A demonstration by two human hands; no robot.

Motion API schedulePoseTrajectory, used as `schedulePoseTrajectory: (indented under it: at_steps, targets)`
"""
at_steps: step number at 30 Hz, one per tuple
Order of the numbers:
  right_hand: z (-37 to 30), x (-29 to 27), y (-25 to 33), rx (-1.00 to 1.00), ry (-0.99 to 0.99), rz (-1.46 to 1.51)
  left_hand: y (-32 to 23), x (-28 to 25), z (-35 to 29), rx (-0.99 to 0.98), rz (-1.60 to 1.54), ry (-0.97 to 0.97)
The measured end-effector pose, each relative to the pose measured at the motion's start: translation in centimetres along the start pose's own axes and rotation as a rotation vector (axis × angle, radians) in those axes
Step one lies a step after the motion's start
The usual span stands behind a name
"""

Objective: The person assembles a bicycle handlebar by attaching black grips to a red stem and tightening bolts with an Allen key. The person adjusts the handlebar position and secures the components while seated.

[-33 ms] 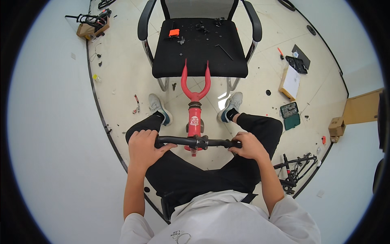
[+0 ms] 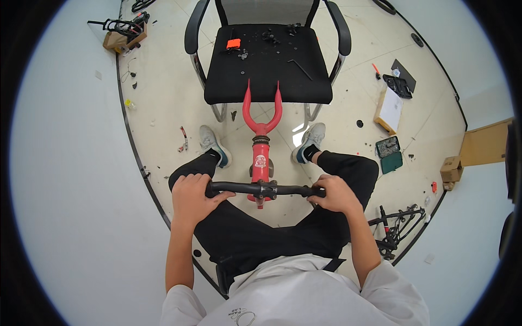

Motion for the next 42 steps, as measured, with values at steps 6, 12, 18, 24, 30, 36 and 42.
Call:
schedulePoseTrajectory:
  at_steps: [6, 12, 18, 24, 30, 36, 42]
  targets:
    - [-2.0, -4.1, 4.6, 0.013, -0.058, -0.131, 4.3, 5.2, -1.0, -0.107, -0.292, 0.186]
    - [-2.3, -4.2, 5.1, 0.045, -0.095, -0.11, 4.4, 6.0, -1.2, -0.075, -0.291, 0.2]
    - [-2.2, -4.9, 5.8, -0.005, -0.131, -0.076, 4.4, 6.3, -1.3, -0.142, -0.318, 0.282]
    - [-2.7, -5.0, 6.0, -0.056, -0.368, 0.174, 3.0, 4.3, -1.0, -0.075, -0.172, 0.197]
    - [1.5, -4.5, 3.9, -0.208, -0.125, 1.143, 2.7, 3.2, -0.3, -0.064, -0.188, 0.189]
    - [6.7, -4.7, 11.3, -0.521, 0.094, 1.454, 3.0, 3.6, -1.5, -0.101, -0.221, 0.213]
    - [8.7, -2.6, 12.4, -0.477, 0.056, 1.41, -0.8, 1.6, -1.1, 0.05, -0.36, -0.07]
Point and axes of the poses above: each hand's wrist, its own z-axis towards the middle knuckle, its own x-axis out of the palm, y = z × x, the point moved 3 cm from there along z, towards the middle knuckle, and after that the axes turned 14 degrees about y, right-handed, at the moved point
